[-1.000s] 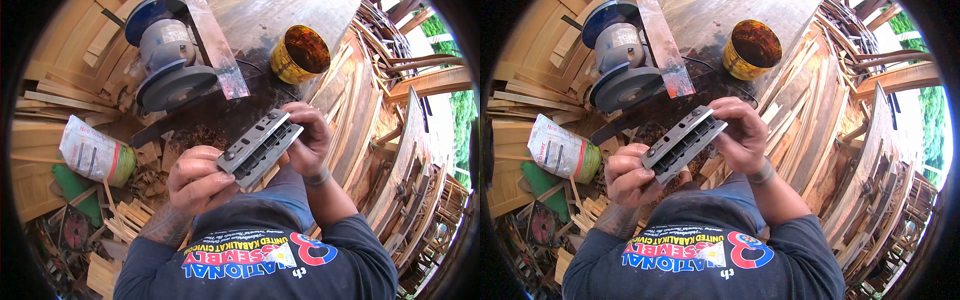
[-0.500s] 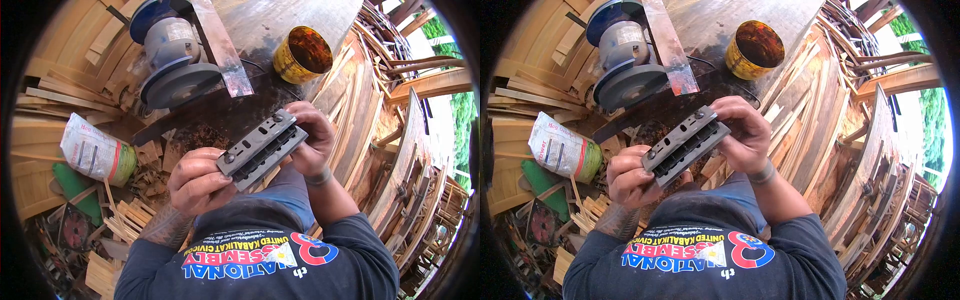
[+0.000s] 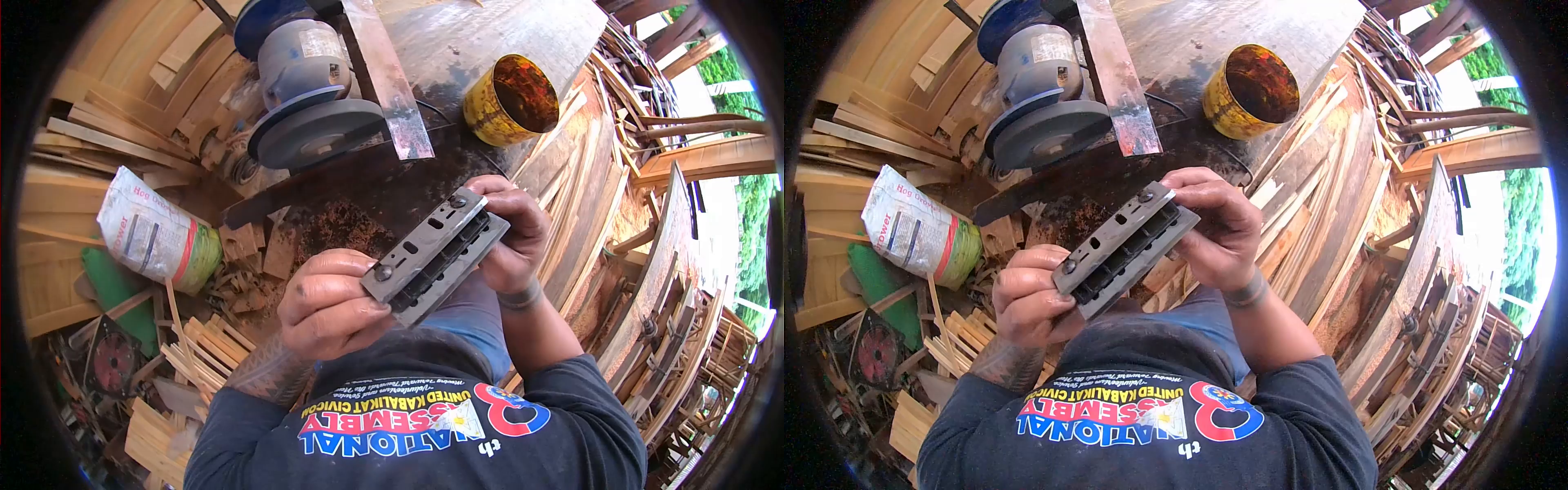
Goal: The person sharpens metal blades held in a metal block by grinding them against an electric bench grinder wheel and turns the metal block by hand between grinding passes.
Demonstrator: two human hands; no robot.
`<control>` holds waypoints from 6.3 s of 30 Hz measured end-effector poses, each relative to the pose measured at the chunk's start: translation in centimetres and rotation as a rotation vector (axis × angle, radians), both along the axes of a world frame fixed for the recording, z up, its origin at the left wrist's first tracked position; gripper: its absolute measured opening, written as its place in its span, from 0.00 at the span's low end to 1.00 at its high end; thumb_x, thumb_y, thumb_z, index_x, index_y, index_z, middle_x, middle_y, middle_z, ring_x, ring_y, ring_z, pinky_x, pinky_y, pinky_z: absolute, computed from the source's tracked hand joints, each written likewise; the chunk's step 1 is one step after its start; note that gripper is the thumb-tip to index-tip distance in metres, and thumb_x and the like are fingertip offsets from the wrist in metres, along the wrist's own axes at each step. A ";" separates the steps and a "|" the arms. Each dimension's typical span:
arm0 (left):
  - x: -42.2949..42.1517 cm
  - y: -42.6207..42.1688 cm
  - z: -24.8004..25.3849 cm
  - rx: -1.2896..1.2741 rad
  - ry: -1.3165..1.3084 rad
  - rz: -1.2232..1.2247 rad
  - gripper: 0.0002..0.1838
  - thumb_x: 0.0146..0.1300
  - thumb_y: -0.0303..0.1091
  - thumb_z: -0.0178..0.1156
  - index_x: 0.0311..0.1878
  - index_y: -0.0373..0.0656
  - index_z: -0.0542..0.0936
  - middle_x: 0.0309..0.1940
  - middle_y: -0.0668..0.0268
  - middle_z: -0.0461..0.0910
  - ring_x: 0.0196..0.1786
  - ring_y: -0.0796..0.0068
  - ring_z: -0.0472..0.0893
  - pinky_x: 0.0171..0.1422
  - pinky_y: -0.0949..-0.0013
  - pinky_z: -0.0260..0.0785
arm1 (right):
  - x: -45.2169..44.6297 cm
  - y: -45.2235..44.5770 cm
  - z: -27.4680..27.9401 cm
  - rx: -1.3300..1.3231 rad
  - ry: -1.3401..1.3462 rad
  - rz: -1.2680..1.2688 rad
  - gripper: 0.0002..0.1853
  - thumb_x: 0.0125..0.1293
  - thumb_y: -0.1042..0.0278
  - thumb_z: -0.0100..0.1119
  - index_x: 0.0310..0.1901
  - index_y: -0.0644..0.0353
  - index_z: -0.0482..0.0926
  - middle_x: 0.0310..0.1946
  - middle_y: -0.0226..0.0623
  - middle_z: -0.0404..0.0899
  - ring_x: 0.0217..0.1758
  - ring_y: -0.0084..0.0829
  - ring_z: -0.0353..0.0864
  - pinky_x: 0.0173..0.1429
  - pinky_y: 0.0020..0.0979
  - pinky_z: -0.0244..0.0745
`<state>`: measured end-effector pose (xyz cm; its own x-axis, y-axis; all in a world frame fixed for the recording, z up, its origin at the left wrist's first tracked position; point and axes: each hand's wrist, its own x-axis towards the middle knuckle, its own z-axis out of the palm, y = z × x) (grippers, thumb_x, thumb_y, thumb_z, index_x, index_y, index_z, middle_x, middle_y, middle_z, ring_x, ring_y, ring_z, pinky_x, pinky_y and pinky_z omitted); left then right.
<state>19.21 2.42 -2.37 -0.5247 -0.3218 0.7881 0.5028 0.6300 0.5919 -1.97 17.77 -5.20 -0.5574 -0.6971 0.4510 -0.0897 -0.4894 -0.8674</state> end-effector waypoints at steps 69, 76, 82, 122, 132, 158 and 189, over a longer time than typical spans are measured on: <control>-2.3 -8.8 -7.7 0.353 -0.388 0.771 0.16 0.69 0.38 0.81 0.48 0.34 0.89 0.40 0.54 0.93 0.42 0.64 0.91 0.51 0.63 0.82 | 2.0 -13.9 -1.9 0.682 0.424 -0.402 0.16 0.70 0.62 0.79 0.49 0.66 0.89 0.40 0.50 0.91 0.37 0.46 0.91 0.45 0.39 0.84; -0.8 -9.5 -7.7 0.347 -0.363 0.796 0.16 0.69 0.35 0.82 0.50 0.33 0.89 0.40 0.57 0.92 0.40 0.71 0.88 0.50 0.66 0.81 | 3.5 -14.9 -2.5 0.577 0.467 -0.395 0.15 0.70 0.63 0.78 0.49 0.67 0.89 0.40 0.51 0.90 0.37 0.48 0.90 0.45 0.41 0.84; 0.3 -9.8 -8.1 0.402 -0.379 0.777 0.18 0.71 0.36 0.81 0.52 0.31 0.89 0.43 0.57 0.92 0.44 0.72 0.88 0.54 0.67 0.81 | 4.6 -15.4 -1.8 0.537 0.500 -0.387 0.14 0.71 0.65 0.78 0.48 0.67 0.88 0.38 0.51 0.88 0.38 0.49 0.90 0.43 0.43 0.83; -6.2 -7.2 -7.9 0.347 -0.409 0.704 0.16 0.69 0.37 0.81 0.46 0.33 0.89 0.39 0.52 0.92 0.39 0.59 0.92 0.49 0.61 0.83 | -1.4 -11.8 -2.0 0.628 0.460 -0.462 0.14 0.71 0.64 0.76 0.49 0.66 0.88 0.39 0.51 0.90 0.38 0.51 0.90 0.45 0.42 0.84; -7.9 -6.6 -8.1 0.328 -0.358 0.674 0.15 0.68 0.36 0.81 0.46 0.34 0.89 0.38 0.53 0.91 0.37 0.58 0.91 0.45 0.61 0.82 | -2.5 -10.8 -1.2 0.654 0.398 -0.446 0.13 0.72 0.65 0.75 0.49 0.66 0.88 0.39 0.51 0.89 0.38 0.50 0.91 0.46 0.41 0.84; -4.6 2.1 -2.6 -0.188 -0.052 0.073 0.20 0.51 0.26 0.87 0.46 0.38 0.90 0.30 0.70 0.77 0.28 0.70 0.78 0.29 0.65 0.70 | -0.2 1.2 -3.2 0.036 -0.894 0.163 0.20 0.78 0.77 0.70 0.66 0.57 0.76 0.60 0.41 0.85 0.62 0.37 0.89 0.65 0.43 0.91; -1.9 1.8 6.3 1.274 -0.809 -0.767 0.24 0.68 0.31 0.80 0.58 0.40 0.75 0.50 0.68 0.80 0.52 0.81 0.82 0.59 0.70 0.77 | 3.8 4.1 2.5 -0.141 -0.640 0.291 0.20 0.74 0.76 0.74 0.63 0.60 0.80 0.66 0.45 0.80 0.70 0.37 0.83 0.73 0.41 0.82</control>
